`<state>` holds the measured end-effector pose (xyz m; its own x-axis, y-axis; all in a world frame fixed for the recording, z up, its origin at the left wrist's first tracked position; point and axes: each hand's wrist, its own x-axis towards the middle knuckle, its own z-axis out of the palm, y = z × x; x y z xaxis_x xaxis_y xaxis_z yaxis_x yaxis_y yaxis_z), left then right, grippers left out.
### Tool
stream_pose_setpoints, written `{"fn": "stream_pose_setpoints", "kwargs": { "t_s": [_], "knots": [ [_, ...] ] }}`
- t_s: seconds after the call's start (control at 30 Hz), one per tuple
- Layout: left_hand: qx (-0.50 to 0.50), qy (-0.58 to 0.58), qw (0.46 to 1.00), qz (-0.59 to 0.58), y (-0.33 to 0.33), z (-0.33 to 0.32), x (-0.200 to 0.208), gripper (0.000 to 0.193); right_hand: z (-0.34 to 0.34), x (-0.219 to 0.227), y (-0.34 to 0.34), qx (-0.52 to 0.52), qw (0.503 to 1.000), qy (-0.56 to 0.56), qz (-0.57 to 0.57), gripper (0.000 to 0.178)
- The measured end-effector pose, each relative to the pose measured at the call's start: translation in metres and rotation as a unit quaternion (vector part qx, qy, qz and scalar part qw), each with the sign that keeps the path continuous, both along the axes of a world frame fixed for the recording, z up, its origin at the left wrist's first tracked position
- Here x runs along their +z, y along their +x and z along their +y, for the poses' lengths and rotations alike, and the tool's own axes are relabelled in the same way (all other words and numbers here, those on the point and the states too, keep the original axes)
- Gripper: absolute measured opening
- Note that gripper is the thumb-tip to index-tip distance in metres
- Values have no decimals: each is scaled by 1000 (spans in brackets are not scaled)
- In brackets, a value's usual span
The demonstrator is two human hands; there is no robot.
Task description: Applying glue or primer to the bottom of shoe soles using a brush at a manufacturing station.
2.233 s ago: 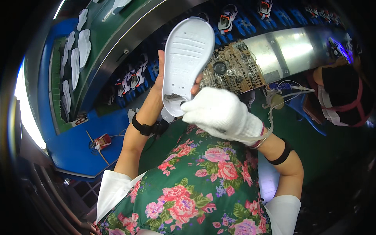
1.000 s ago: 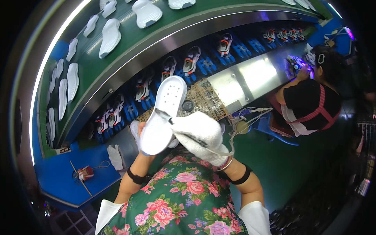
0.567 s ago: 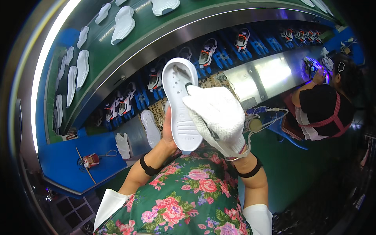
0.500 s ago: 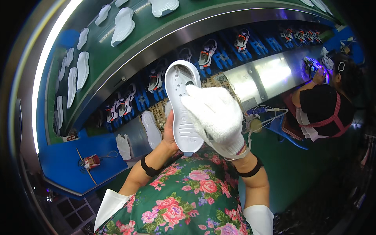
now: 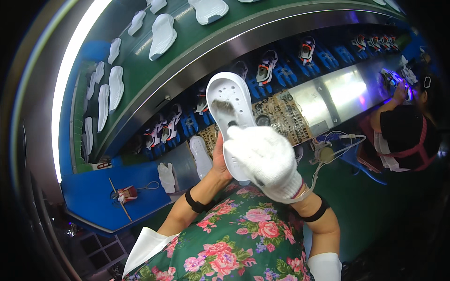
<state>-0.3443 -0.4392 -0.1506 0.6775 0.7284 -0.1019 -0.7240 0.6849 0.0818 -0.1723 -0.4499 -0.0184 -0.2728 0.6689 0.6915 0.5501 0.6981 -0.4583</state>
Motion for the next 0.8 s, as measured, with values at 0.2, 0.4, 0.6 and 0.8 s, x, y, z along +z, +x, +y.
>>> {"fn": "stream_pose_setpoints", "kwargs": {
  "t_s": [0.2, 0.4, 0.6, 0.8],
  "knots": [
    [64, 43, 997, -6, 16, 15, 25, 95, 5, -16, 5, 27, 980, -74, 183, 21],
    [52, 50, 997, -23, 11, 26, 31, 94, -7, -26, -12, 58, 995, -39, 68, 28],
    [88, 15, 996, -9, 8, 31, 36, 94, -3, -34, -5, 23, 975, -110, 194, 25],
    [44, 40, 996, -72, 3, 36, 25, 102, -18, -38, -5, 149, 948, -192, 207, 24]
  ]
}}
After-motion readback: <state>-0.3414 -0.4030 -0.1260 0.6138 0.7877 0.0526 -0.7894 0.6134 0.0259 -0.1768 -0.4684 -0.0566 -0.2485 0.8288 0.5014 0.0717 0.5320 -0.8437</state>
